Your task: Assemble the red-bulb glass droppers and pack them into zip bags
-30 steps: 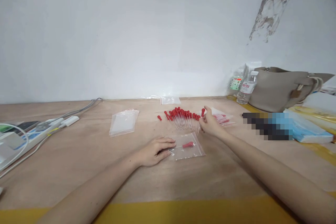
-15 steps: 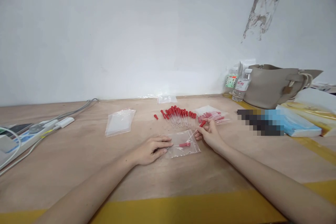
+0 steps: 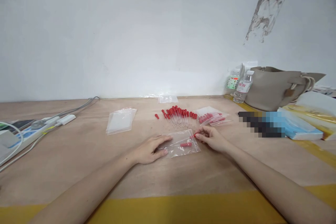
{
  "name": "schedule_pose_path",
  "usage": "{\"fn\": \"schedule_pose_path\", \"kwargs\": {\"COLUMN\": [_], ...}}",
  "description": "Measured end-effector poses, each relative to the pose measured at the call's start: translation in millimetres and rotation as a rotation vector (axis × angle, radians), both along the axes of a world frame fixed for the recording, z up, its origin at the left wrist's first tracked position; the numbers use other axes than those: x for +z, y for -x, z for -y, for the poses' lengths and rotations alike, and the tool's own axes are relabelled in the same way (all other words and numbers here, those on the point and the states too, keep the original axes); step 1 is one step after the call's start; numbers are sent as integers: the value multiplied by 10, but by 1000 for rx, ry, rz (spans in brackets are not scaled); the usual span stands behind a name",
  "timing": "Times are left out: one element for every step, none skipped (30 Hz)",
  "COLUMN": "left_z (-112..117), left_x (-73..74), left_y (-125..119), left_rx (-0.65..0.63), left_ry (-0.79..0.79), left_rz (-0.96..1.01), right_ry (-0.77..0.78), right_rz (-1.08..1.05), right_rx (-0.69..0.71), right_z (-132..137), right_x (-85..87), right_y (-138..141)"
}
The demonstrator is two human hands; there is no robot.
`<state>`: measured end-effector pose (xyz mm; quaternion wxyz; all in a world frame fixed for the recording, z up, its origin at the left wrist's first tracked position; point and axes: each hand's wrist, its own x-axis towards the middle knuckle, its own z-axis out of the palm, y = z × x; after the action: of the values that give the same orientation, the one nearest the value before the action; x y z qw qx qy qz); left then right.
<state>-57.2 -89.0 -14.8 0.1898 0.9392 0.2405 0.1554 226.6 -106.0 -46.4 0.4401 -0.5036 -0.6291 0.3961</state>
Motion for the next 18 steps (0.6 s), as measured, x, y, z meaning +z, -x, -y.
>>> {"fn": "schedule_pose_path", "kwargs": {"left_z": [-4,-6,-7,-5,-2,2,6,11,14,16,16,15,13,10,8,5,3,2], "left_x": [-5,-8,-9,-10,-9,-8,-7,-7,-8,-11,-14,-19,-23,-27,-30,-33,-34,-34], "left_y": [1,1,2,2,3,4,5,6,7,7,6,5,3,1,-1,-3,-3,-3], "left_rx": [-2,-5,-8,-8,-5,0,8,16,23,25,23,20,17,15,14,19,27,34], "left_ry": [-2,-2,0,5,10,15,21,26,27,26,24,23,22,25,32,38,43,46], "left_rz": [-2,-2,-3,-4,-5,-6,-8,-8,0,13,29,44,61,74,81,87,93,95], "right_ry": [-37,-67,-89,-103,-113,-122,-129,-132,-129,-120,-108,-100,-100,-109,-120,-128,-130,-121], "right_rz": [82,143,181,198,201,195,183,171,162,161,171,196,238,298,386,487,588,677], "right_rx": [15,26,35,41,49,63,82,102,119,122,103,56,-11,-89,-164,-227,-273,-302], "right_z": [3,7,13,20,28,36,42,46,43,33,13,-16,-54,-101,-154,-214,-277,-345], "right_x": [4,8,13,16,18,17,15,11,7,6,9,20,39,67,104,148,196,242], "right_y": [2,13,32,58,88,117,140,154,155,143,119,86,49,13,-18,-38,-46,-42]}}
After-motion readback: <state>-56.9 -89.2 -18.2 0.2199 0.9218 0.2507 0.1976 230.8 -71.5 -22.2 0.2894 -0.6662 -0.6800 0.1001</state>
